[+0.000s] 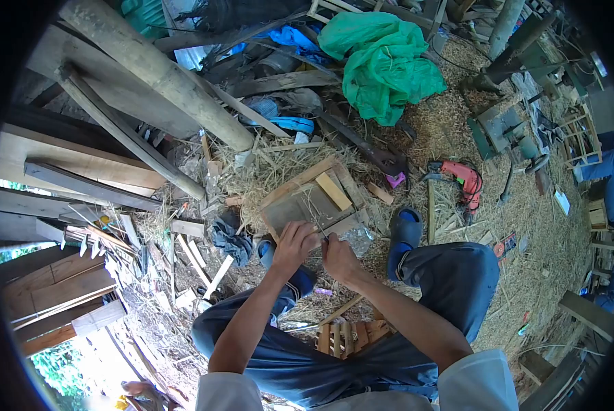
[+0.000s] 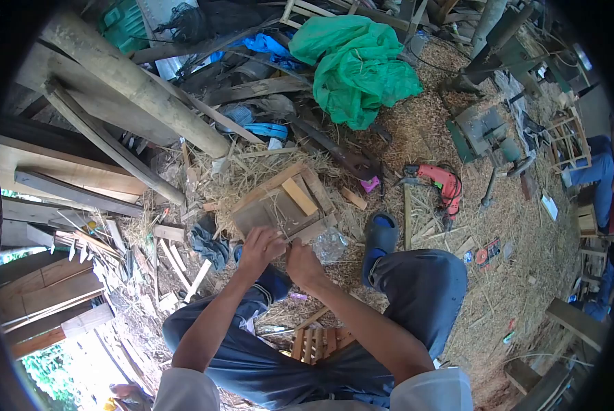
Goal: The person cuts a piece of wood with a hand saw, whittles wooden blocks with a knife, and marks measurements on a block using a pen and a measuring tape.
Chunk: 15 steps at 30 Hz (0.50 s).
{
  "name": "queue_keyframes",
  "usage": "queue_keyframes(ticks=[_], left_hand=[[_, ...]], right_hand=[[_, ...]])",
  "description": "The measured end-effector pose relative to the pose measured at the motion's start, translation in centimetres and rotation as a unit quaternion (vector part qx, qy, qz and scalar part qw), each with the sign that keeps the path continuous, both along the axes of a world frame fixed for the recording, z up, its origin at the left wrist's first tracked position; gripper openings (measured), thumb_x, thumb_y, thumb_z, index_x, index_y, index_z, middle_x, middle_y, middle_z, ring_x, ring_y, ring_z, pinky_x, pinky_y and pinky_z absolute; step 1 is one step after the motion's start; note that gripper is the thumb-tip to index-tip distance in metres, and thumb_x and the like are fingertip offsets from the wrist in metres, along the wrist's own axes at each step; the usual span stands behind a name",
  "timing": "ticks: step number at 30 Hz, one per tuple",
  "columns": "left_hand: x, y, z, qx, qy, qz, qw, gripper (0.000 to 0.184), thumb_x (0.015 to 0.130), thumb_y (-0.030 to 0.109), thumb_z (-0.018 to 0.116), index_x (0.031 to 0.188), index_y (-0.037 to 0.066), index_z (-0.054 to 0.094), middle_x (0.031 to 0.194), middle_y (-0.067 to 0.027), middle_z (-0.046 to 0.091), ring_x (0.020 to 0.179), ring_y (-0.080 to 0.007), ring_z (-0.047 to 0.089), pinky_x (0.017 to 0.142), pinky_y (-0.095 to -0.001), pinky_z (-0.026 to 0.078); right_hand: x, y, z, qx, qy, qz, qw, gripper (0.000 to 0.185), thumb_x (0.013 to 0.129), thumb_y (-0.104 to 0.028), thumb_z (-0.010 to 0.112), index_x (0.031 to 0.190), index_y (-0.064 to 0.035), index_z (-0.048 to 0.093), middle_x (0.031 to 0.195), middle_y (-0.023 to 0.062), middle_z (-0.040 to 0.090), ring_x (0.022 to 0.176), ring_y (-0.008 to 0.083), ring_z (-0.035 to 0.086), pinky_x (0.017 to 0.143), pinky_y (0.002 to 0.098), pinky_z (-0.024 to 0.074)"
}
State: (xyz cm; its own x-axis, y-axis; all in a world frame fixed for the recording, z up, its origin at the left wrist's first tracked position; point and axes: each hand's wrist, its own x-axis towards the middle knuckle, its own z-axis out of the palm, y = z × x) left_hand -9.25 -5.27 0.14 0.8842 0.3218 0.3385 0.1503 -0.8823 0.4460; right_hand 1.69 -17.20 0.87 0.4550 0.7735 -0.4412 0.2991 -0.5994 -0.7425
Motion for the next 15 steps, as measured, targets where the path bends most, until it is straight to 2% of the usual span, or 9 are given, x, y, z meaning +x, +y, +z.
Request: queue_keyframes(ticks=[2,4,6,8,11,15], left_hand=[[0.1,0.7,-0.2,0.015,0.016,0.001,1.0,0.03,0.072,0.012,0.076,0.097,0.004,0.062,0.099,-0.0118,0.057,0.091,-0.0328,0.057,0.077,-0.0418,0.048],[-0.3,1.4,-0.6,0.034,0.034,0.003,0.999,0.026,0.073,0.011,0.076,0.095,0.003,0.063,0.098,-0.0121,0.057,0.091,-0.0324,0.057,0.076,-0.0417,0.048],[-0.3,1.8,-1.1,-0.117,0.054,0.092,0.987,0.02,0.078,0.011,0.071,0.095,0.004,0.062,0.098,-0.0121,0.056,0.092,-0.0323,0.055,0.078,-0.0422,0.049],[-0.2,2.0,-1.5,-0.113,0.07,0.1,0.986,0.019,0.079,0.011,0.07,0.095,0.004,0.062,0.096,-0.0123,0.055,0.092,-0.0325,0.055,0.079,-0.0419,0.048],[-0.4,1.7,-1.2,-0.094,0.093,0.108,0.985,0.018,0.08,0.011,0.07,0.094,0.004,0.062,0.094,-0.0122,0.055,0.091,-0.0325,0.054,0.079,-0.0416,0.047],[-0.7,0.6,-1.4,-0.077,0.082,0.068,0.991,0.017,0.08,0.01,0.069,0.093,0.002,0.061,0.091,-0.0113,0.055,0.089,-0.032,0.054,0.078,-0.041,0.047]], right_hand=[[0.6,0.3,1.3,-0.037,0.046,0.008,0.998,0.027,0.096,-0.017,0.045,0.099,0.009,0.048,0.081,0.0386,0.06,0.081,0.0528,0.062,0.068,0.0551,0.0526],[0.6,0.4,1.4,-0.037,0.048,0.003,0.998,0.026,0.096,-0.017,0.045,0.099,0.0088,0.047,0.08,0.0383,0.06,0.08,0.0527,0.062,0.067,0.0552,0.0526],[0.4,0.3,0.9,-0.039,0.047,-0.007,0.998,0.026,0.096,-0.017,0.046,0.1,0.0086,0.046,0.079,0.0381,0.06,0.079,0.0527,0.062,0.067,0.0552,0.0526],[-0.2,-0.1,-0.6,-0.021,0.027,-0.01,0.999,0.025,0.095,-0.018,0.046,0.101,0.006,0.045,0.075,0.0351,0.061,0.077,0.0521,0.062,0.066,0.056,0.052],[0.2,0.0,0.2,-0.046,0.038,0.024,0.998,0.024,0.097,-0.02,0.044,0.102,0.0036,0.043,0.077,0.0333,0.061,0.077,0.0514,0.062,0.066,0.0569,0.0511],[-0.3,-0.2,-0.1,-0.034,0.019,0.022,0.999,0.027,0.099,-0.023,0.042,0.1,0.0047,0.042,0.072,0.0336,0.06,0.071,0.0523,0.061,0.061,0.0572,0.0478]])
